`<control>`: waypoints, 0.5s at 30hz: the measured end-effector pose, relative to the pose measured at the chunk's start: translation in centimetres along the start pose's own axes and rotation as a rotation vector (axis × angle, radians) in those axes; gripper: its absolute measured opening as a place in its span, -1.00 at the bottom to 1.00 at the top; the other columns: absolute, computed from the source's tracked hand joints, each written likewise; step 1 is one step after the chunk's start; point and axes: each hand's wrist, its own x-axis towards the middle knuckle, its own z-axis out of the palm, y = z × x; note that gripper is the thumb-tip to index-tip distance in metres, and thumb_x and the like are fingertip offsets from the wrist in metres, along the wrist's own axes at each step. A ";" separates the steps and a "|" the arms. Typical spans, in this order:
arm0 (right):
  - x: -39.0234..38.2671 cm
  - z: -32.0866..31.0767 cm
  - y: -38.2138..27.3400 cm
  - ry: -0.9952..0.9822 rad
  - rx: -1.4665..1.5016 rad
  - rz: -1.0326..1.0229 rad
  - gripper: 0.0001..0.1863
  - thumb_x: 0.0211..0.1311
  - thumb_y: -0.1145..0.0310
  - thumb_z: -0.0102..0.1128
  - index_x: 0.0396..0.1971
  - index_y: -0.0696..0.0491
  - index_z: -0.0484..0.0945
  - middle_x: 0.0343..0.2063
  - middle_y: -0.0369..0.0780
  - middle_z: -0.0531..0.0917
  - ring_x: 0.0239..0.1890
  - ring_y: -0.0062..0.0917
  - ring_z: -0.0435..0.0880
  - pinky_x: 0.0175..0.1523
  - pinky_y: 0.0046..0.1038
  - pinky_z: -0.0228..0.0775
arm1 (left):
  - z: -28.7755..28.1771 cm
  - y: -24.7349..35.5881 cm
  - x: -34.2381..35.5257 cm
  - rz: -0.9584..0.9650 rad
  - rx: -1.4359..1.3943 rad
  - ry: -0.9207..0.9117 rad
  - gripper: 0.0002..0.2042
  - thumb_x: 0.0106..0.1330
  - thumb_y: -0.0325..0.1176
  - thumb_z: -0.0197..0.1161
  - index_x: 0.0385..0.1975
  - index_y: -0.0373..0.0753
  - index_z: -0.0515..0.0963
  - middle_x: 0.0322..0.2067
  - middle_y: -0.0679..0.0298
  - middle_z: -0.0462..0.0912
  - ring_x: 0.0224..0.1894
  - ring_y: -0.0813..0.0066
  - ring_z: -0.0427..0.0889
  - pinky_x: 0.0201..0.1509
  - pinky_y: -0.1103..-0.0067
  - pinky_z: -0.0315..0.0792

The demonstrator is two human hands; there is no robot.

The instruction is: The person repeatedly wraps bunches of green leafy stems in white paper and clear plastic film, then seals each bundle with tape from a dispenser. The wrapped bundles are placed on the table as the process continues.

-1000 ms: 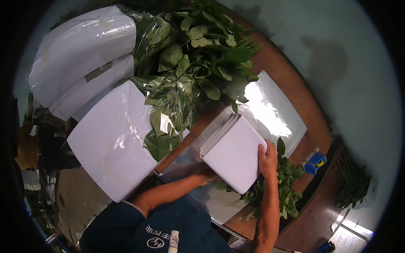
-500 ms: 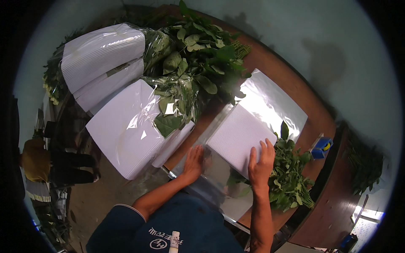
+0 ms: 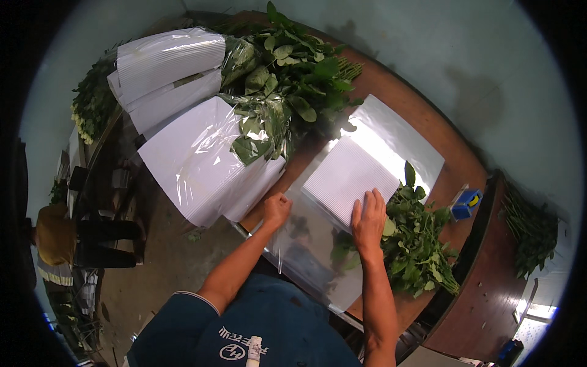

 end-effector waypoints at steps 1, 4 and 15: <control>0.0 0.2 0.1 -0.004 0.004 -0.003 -0.61 0.39 0.39 0.22 0.13 0.25 0.49 0.22 0.15 0.50 0.25 0.08 0.47 0.38 -0.08 0.29 | -0.2 -1.0 0.0 -0.001 -0.013 -0.032 -0.84 0.24 -0.37 0.42 -0.36 -0.36 0.66 -0.49 0.12 0.73 -0.43 0.21 0.72 -0.28 0.36 0.56; 0.1 0.2 0.6 -0.019 0.022 -0.007 -0.60 0.39 0.38 0.22 0.14 0.24 0.48 0.22 0.14 0.50 0.26 0.08 0.47 0.38 -0.08 0.29 | -1.4 -2.9 -0.6 -0.099 -0.125 -0.247 -0.84 0.21 -0.38 0.44 -0.48 -0.35 0.68 -0.56 0.20 0.72 -0.51 0.45 0.69 -0.43 0.48 0.52; 0.1 -0.1 0.6 -0.041 0.066 0.071 -0.60 0.39 0.35 0.23 0.13 0.23 0.50 0.26 0.12 0.49 0.30 0.03 0.46 0.40 -0.13 0.30 | -7.1 -2.5 -3.1 -0.419 -0.484 -0.929 -0.73 0.45 -0.18 0.36 -0.23 -0.32 0.70 -0.35 0.22 0.77 -0.34 0.51 0.74 -0.27 0.59 0.58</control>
